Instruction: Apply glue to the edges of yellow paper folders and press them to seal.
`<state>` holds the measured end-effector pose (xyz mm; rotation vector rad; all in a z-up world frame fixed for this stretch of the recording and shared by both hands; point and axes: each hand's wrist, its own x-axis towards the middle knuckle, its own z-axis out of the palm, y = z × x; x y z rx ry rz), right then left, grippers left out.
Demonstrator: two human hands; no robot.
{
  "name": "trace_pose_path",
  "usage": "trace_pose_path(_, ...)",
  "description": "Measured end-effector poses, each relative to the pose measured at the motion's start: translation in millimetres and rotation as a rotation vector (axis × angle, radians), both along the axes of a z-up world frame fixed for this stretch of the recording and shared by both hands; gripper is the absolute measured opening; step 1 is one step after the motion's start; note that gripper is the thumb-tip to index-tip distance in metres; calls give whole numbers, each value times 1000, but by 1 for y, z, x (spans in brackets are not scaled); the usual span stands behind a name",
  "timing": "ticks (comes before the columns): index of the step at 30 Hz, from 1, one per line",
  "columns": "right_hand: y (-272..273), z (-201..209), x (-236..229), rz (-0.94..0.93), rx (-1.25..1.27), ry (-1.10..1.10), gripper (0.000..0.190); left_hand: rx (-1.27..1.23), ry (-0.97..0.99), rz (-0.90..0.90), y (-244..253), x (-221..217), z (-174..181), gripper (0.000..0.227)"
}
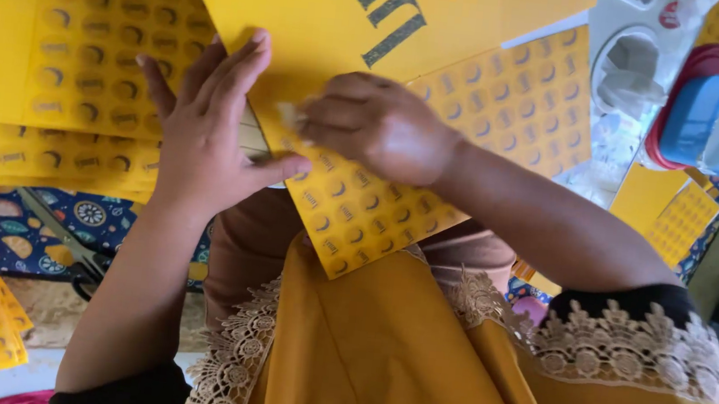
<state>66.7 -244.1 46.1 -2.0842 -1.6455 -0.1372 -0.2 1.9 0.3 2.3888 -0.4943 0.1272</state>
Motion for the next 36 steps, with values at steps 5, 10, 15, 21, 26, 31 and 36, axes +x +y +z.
trace_pose_path(5,-68,9,16,-75,11,98,27,-25,-6,1,-1,0,0,98)
trace_pose_path(10,-142,7,35,-170,5,106,29,44,46,2,0,-1,1,104)
trace_pose_path(15,-171,4,38,-308,-76,-125,6,-6,61,1,-2,2,7,105)
trace_pose_path(21,-120,-2,24,-183,96,80,16,12,-1,-11,-2,0,-4,103)
trace_pose_path(26,-12,-18,-2,-11,121,142,27,50,31,1,-3,2,3,108)
trace_pose_path(31,35,-11,-16,-50,105,-58,4,43,61,-2,-1,0,4,112)
trace_pose_path(36,-19,-10,-1,-33,60,27,13,84,48,18,-3,-2,7,106)
